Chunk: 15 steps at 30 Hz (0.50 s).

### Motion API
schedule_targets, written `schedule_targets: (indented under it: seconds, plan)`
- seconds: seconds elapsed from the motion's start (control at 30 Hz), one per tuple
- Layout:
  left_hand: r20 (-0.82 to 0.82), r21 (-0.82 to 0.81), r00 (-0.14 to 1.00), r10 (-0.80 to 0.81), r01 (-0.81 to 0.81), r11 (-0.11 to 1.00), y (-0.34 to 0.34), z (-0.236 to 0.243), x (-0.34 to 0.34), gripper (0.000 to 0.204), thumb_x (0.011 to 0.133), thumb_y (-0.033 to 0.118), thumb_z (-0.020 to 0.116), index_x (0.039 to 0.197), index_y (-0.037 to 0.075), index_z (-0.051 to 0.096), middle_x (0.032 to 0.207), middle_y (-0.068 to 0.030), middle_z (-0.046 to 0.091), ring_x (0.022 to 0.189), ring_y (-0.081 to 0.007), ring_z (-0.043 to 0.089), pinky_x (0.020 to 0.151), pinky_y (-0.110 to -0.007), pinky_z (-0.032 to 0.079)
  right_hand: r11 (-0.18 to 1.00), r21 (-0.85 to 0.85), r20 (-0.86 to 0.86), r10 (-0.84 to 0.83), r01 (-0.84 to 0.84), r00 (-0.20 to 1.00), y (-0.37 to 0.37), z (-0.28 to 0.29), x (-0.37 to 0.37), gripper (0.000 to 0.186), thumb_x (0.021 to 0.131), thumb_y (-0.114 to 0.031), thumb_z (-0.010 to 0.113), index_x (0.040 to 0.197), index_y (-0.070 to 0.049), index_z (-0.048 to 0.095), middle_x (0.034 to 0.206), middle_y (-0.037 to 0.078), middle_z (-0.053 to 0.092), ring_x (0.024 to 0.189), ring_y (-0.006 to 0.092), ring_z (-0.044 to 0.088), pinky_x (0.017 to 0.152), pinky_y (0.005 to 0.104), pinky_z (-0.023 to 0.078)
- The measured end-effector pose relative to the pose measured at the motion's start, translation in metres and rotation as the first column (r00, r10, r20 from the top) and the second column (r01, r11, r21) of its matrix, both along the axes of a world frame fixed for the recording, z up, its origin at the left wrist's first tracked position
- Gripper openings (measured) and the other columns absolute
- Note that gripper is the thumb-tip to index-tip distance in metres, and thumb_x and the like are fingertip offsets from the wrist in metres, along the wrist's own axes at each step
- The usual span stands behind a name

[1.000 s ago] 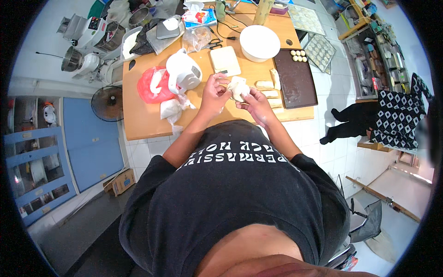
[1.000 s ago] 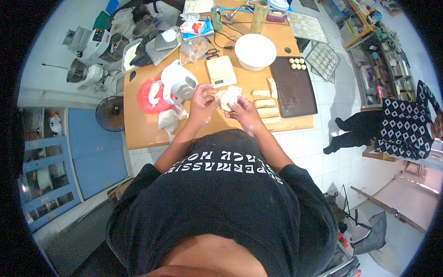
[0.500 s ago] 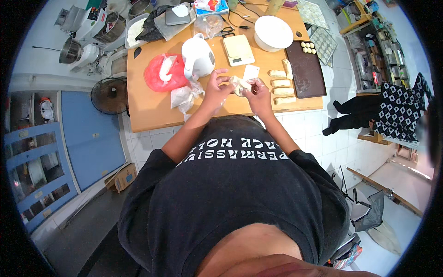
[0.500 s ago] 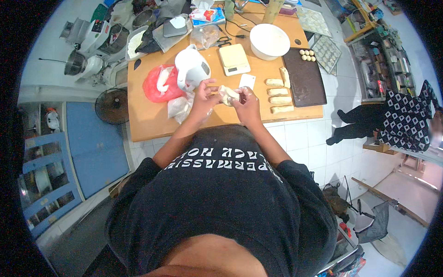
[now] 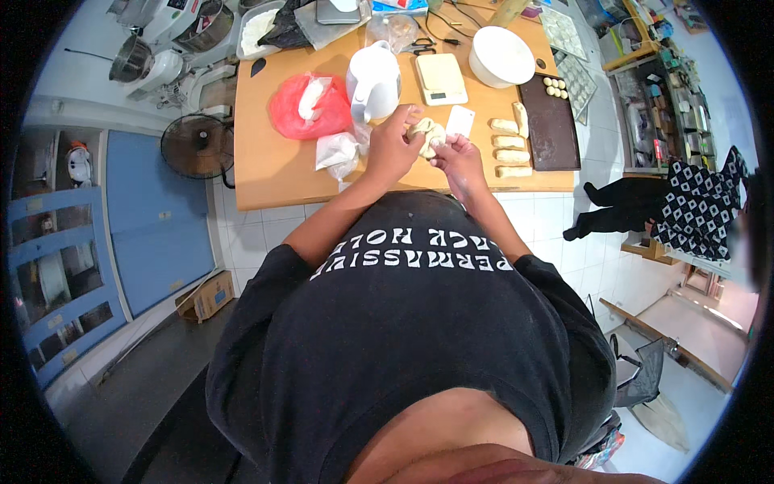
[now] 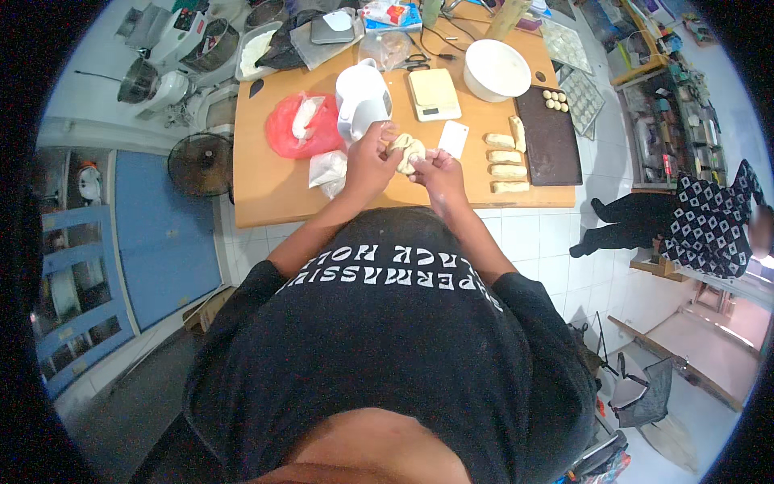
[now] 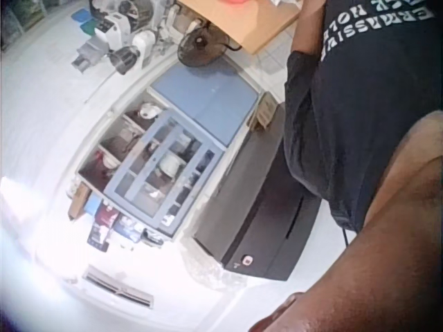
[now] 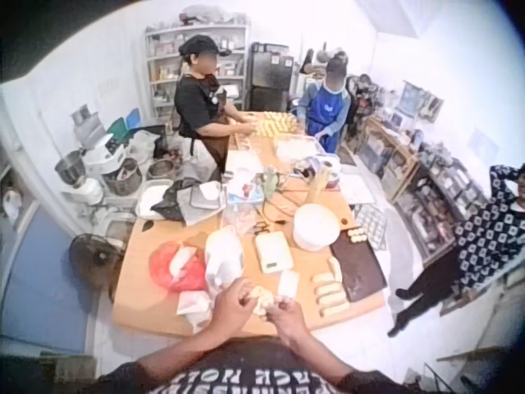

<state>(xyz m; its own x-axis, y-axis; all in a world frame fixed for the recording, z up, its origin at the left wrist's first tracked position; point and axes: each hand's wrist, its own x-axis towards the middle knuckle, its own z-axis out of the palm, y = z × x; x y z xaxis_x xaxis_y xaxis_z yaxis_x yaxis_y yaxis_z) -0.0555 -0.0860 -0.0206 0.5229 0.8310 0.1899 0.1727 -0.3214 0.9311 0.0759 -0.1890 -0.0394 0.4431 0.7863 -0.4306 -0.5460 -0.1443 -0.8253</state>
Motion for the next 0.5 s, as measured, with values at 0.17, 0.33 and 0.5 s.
schedule_targets:
  seconds: [0.17, 0.33, 0.5]
  plan:
    - [0.194, -0.065, 0.978, -0.081, 0.095, 0.993, -0.002, 0.003, -0.017, 0.060, 0.081, 0.002, 0.072, 0.137, 0.005, 0.051, 0.115, -0.0178, 0.071, 0.088, -0.0270, 0.073, 0.075, -0.034, 0.058, 0.997, -0.023, -0.001, -0.079, 0.079, 0.997, 0.007, 0.008, 0.000, 0.015, 0.092, -0.006, 0.071, 0.100, -0.005, 0.058, 0.093, 0.010, 0.071, 0.074, 0.0158, 0.069, 0.063, 0.0264, 0.055]
    - [-0.057, -0.019, 0.976, -0.212, 0.212, 0.977, 0.005, 0.013, -0.034, 0.066, 0.084, 0.000, 0.072, 0.143, 0.003, 0.043, 0.129, -0.0184, 0.064, 0.110, -0.0234, 0.067, 0.093, -0.034, 0.055, 0.986, -0.102, 0.041, 0.133, -0.128, 0.990, 0.008, 0.025, 0.004, 0.010, 0.094, -0.010, 0.070, 0.101, -0.008, 0.063, 0.093, 0.007, 0.071, 0.077, 0.0143, 0.068, 0.069, 0.0285, 0.053]
    - [0.310, -0.309, 0.947, -0.083, 0.183, 0.933, 0.004, -0.015, -0.034, 0.046, 0.087, -0.003, 0.070, 0.128, -0.001, 0.050, 0.120, -0.0149, 0.066, 0.104, -0.0174, 0.067, 0.088, -0.031, 0.055, 0.958, -0.107, 0.404, 0.288, -0.268, 0.868, 0.008, 0.014, 0.021, 0.032, 0.090, -0.012, 0.074, 0.120, -0.002, 0.066, 0.101, 0.007, 0.070, 0.092, 0.0139, 0.067, 0.076, 0.0315, 0.056]
